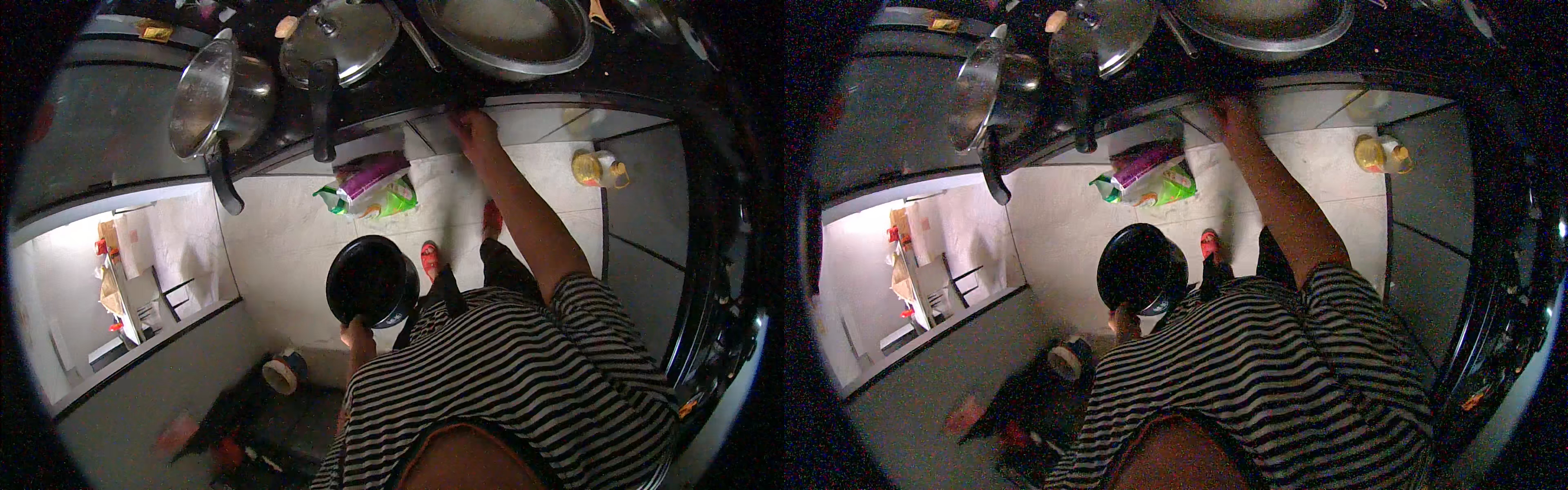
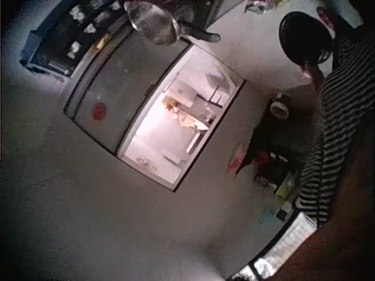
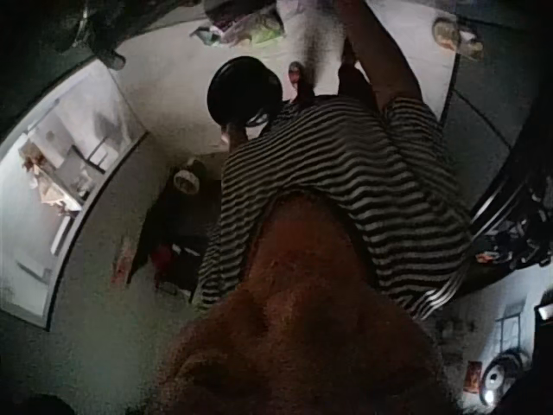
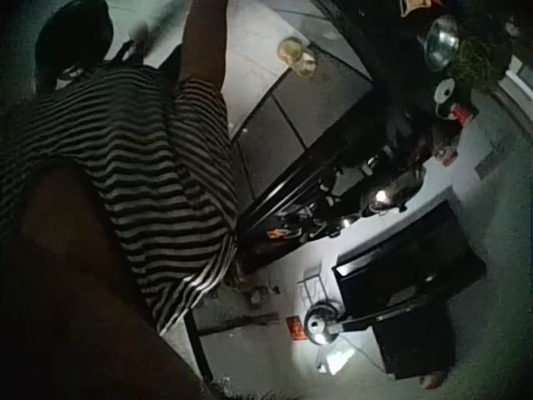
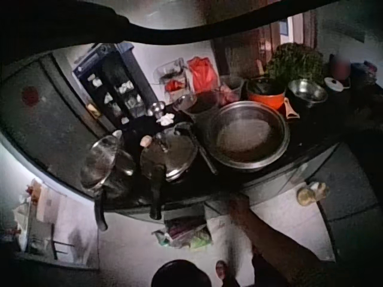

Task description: The person washes rice in a black pot under running water at the kitchen sink. They scoop rice from a pink bag into the pot, rinse it multiple times, and drain the water. The person repeats the rinsing process several times before the clip ends.

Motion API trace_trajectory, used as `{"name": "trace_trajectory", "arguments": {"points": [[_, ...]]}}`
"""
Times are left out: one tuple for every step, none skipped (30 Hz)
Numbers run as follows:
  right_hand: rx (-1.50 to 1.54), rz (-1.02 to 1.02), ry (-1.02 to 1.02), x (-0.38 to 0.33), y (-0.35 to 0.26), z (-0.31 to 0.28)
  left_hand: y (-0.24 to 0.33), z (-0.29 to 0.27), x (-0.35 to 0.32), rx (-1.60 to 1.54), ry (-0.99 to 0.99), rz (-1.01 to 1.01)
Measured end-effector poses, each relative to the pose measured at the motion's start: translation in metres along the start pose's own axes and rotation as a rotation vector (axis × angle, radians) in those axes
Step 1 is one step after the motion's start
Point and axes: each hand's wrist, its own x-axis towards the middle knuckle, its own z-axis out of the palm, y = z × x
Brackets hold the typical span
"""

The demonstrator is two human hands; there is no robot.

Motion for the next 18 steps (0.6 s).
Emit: {"name": "trace_trajectory", "arguments": {"points": [[0.032, 0.033, 0.014, -0.002, 0.006, 0.011, -0.013, -0.004, -0.004, -0.054, 0.045, -0.062], [0.058, 0.071, 0.019, -0.008, 0.008, 0.027, -0.027, -0.01, -0.011, -0.113, 0.099, -0.122], [0.089, 0.1, 0.028, -0.009, 0.01, 0.032, -0.038, -0.009, -0.014, -0.16, 0.17, -0.214], [0.052, 0.088, 0.018, -0.01, 0.012, 0.031, -0.049, -0.01, -0.018, -0.205, 0.241, -0.303], [0.013, 0.078, 0.001, -0.01, 0.016, 0.028, -0.063, -0.013, -0.022, -0.258, 0.313, -0.393], [-0.023, 0.068, -0.01, -0.011, 0.021, 0.023, -0.078, -0.024, -0.028, 0.244, 0.207, -0.082], [-0.026, 0.077, 0.031, -0.013, 0.028, 0.018, -0.093, -0.039, -0.038, 0.741, 0.08, 0.233], [-0.035, 0.069, 0.07, -0.013, 0.029, 0.012, -0.084, -0.03, -0.046, 0.878, 0.015, 0.288], [-0.04, 0.062, 0.103, -0.015, 0.03, 0.007, -0.068, -0.022, -0.06, 1.018, -0.034, 0.351], [-0.072, 0.079, 0.12, -0.024, 0.031, 0.001, -0.049, -0.014, -0.074, 1.153, -0.078, 0.425], [-0.104, 0.099, 0.134, -0.041, 0.032, -0.006, -0.054, -0.021, -0.066, 1.247, -0.109, 0.503], [-0.141, 0.115, 0.148, -0.052, 0.031, -0.015, -0.063, -0.025, -0.058, 1.076, -0.107, 0.426], [-0.146, 0.119, 0.169, -0.054, 0.034, -0.053, -0.07, -0.028, -0.049, 0.902, -0.1, 0.359], [-0.151, 0.124, 0.188, -0.055, 0.033, -0.089, -0.08, -0.026, -0.038, 0.469, -0.058, 0.129], [-0.194, 0.126, 0.14, -0.079, 0.024, -0.092, -0.083, -0.022, -0.03, 0.229, -0.019, -0.031], [-0.236, 0.125, 0.094, -0.111, 0.015, -0.097, -0.082, -0.018, -0.024, -0.018, 0.055, -0.175], [-0.543, -0.013, 0.088, -0.128, 0.004, -0.129, -0.057, -0.009, -0.023, -0.057, 0.105, -0.246], [-0.578, -0.026, 0.171, -0.154, -0.008, -0.134, -0.033, -0.001, -0.024, -0.094, 0.16, -0.319]]}}
